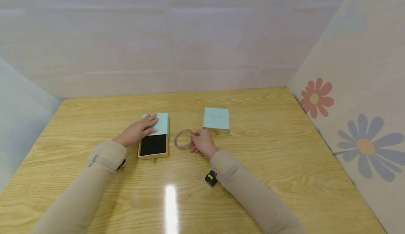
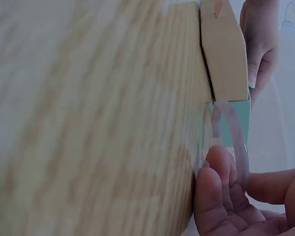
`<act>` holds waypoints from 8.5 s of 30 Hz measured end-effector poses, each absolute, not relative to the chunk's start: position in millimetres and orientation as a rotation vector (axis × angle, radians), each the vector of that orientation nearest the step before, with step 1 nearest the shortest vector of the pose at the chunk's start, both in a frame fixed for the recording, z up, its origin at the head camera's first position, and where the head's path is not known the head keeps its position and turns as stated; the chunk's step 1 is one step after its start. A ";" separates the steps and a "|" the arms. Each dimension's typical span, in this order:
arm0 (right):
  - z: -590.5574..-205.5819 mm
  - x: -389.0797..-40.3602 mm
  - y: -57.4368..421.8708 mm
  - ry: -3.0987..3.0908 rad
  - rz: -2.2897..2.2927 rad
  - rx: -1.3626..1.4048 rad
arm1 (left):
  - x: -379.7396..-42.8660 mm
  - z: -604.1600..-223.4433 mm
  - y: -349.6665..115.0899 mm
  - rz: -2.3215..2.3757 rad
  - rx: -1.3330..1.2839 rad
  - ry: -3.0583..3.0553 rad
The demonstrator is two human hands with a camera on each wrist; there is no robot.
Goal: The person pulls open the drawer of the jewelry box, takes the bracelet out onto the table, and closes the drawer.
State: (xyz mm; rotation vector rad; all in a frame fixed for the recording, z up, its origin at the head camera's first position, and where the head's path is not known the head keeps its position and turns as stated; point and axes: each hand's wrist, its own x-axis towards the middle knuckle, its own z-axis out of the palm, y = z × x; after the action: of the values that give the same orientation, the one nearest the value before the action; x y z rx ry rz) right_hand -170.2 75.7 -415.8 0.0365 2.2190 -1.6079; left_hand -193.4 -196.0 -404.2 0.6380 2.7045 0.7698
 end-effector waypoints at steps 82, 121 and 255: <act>-401.6 -129.1 25.6 2.161 -1.473 -0.208 | -190.5 -402.4 -195.6 0.815 0.592 2.690; -408.3 -109.9 0.4 1.977 -1.495 -0.170 | -191.1 -401.8 -194.6 0.826 0.592 2.682; -417.2 -139.7 -28.7 1.857 -1.620 0.008 | -194.8 -403.4 -194.9 0.811 0.595 2.699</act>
State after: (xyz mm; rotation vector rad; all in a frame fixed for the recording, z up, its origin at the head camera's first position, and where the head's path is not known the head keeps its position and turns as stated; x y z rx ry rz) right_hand -139.7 -28.7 -417.2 0.0078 1.8573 -1.6200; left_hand -194.8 -194.9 -403.4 0.5952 2.6994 0.8108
